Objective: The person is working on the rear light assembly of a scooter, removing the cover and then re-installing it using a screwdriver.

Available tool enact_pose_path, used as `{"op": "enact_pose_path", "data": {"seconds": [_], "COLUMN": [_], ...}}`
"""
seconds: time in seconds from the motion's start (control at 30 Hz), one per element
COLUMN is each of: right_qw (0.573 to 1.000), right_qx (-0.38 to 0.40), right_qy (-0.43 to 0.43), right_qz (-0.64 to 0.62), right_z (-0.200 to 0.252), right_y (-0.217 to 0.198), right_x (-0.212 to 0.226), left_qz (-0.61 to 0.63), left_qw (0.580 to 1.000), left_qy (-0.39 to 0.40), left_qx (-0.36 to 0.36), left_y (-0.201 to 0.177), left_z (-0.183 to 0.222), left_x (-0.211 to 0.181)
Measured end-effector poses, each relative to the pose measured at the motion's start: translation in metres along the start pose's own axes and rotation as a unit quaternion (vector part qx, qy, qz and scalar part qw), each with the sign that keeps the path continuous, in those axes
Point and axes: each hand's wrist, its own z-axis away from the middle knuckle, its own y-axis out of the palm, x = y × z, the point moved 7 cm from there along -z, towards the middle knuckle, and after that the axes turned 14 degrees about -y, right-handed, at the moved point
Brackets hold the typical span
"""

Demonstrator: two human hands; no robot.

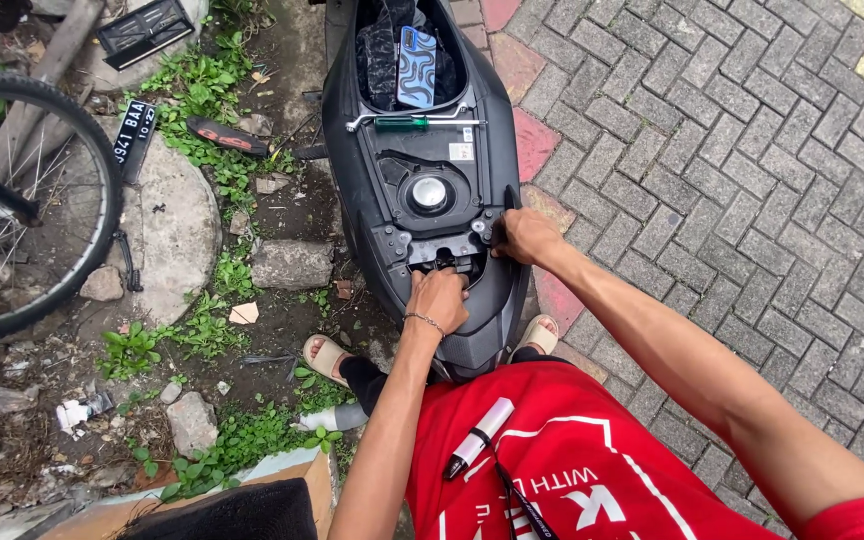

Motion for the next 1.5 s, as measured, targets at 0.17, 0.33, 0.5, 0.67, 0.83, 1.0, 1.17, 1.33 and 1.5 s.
{"op": "enact_pose_path", "data": {"seconds": [0.17,0.33,0.5,0.67,0.83,1.0,1.17,1.33,1.5], "right_qw": [0.999,0.998,0.997,0.993,0.975,0.951,0.929,0.863,0.844], "right_qx": [0.013,0.037,0.030,-0.022,-0.111,-0.095,-0.105,-0.170,-0.137], "right_qy": [-0.006,-0.042,-0.073,-0.111,-0.179,-0.194,-0.239,-0.316,-0.367], "right_qz": [0.031,0.037,0.001,-0.014,0.074,0.220,0.263,0.355,0.367], "right_z": [-0.001,-0.012,-0.026,-0.071,-0.122,-0.131,-0.134,-0.143,-0.150], "right_y": [-0.008,-0.017,-0.034,-0.043,-0.044,-0.038,-0.036,-0.025,-0.018], "right_x": [0.016,0.013,0.022,0.037,0.047,0.056,0.064,0.067,0.058], "left_qz": [0.030,0.250,0.470,0.498,0.495,0.474,0.426,0.422,0.438], "left_qw": [0.999,0.954,0.833,0.822,0.827,0.851,0.880,0.885,0.882], "left_qy": [-0.007,-0.006,0.003,0.001,0.023,0.028,0.027,0.023,0.018], "left_qx": [-0.024,-0.166,-0.291,-0.275,-0.266,-0.225,-0.208,-0.196,-0.171], "left_y": [-0.017,-0.083,-0.105,-0.098,-0.098,-0.104,-0.105,-0.101,-0.103], "left_z": [0.009,0.041,0.068,0.078,0.075,0.070,0.065,0.059,0.056], "left_x": [-0.002,-0.001,0.028,0.032,0.036,0.030,0.019,0.020,0.022]}}
